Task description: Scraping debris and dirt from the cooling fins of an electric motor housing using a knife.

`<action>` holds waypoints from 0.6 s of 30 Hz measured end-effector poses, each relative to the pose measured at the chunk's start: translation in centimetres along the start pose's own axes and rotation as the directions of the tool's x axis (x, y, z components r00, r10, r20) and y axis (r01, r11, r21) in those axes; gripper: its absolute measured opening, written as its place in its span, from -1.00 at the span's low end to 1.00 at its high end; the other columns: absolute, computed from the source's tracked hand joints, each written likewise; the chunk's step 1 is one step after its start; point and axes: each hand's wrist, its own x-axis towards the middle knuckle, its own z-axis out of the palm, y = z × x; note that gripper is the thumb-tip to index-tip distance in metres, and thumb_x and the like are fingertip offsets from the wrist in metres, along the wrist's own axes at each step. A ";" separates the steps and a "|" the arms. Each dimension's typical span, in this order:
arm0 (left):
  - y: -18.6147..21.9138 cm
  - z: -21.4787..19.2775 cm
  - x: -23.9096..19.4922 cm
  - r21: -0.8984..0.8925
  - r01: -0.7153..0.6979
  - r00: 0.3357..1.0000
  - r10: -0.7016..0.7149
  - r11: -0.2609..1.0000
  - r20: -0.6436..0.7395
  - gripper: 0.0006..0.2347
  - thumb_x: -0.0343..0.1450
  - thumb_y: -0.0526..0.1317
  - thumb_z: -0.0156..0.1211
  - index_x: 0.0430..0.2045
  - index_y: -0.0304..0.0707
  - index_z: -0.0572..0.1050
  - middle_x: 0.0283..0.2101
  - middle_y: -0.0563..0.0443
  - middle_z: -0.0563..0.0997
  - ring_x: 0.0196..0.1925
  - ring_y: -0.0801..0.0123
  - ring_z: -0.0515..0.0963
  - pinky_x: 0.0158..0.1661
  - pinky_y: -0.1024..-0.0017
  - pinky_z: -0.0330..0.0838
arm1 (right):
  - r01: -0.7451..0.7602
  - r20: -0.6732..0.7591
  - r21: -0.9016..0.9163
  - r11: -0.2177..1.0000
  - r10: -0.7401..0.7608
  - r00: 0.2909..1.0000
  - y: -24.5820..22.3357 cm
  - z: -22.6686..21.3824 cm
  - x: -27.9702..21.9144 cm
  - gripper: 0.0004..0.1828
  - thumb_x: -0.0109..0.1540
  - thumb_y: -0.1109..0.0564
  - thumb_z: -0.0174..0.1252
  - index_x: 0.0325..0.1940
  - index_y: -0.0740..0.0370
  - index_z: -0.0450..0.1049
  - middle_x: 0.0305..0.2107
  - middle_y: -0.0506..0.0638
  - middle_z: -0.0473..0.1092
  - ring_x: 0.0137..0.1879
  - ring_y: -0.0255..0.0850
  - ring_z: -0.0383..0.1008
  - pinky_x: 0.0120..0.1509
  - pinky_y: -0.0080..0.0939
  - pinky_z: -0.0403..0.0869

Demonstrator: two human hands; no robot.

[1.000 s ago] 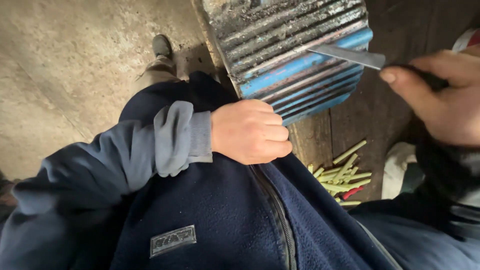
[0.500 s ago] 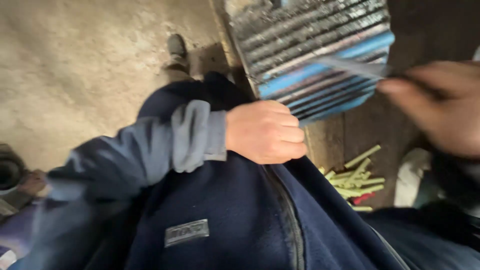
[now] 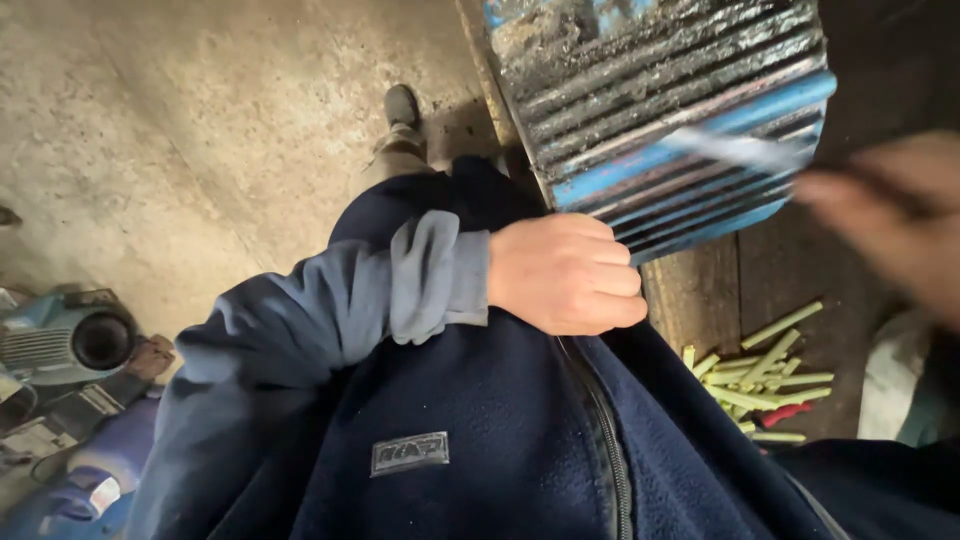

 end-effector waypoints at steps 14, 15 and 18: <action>0.1 0.0 0.1 0.041 0.013 1.000 -0.012 0.999 -0.022 -0.91 0.44 -0.18 0.22 -0.36 -0.13 0.47 -0.39 0.12 0.35 -0.29 0.36 0.45 -0.28 0.35 0.32 | 0.082 0.182 -0.149 0.985 -0.054 0.982 2.0 -0.6 0.9 -0.68 0.24 -0.02 0.38 -0.34 0.33 0.65 -0.63 0.09 0.44 -0.61 -0.10 0.41 -0.44 -0.12 0.37; 0.2 -0.1 0.0 0.040 0.014 1.000 -0.013 0.999 -0.023 -0.91 0.44 -0.18 0.22 -0.36 -0.13 0.47 -0.39 0.12 0.35 -0.29 0.36 0.45 -0.28 0.35 0.32 | 0.082 0.184 -0.149 0.985 -0.054 0.981 3.7 0.0 0.0 -0.68 0.24 -0.02 0.38 -0.34 0.33 0.65 -0.63 0.09 0.44 -0.61 -0.10 0.41 -0.44 -0.12 0.37; -0.1 -0.3 0.1 0.029 0.007 0.999 -0.005 1.000 -0.037 -0.91 0.45 -0.19 0.21 -0.36 -0.14 0.46 -0.38 0.12 0.35 -0.29 0.35 0.45 -0.28 0.35 0.32 | 0.002 0.195 -0.100 0.995 0.018 0.981 7.0 0.7 -1.4 -0.62 0.31 -0.07 0.36 -0.35 0.32 0.57 -0.65 0.10 0.34 -0.55 -0.12 0.40 -0.40 -0.15 0.33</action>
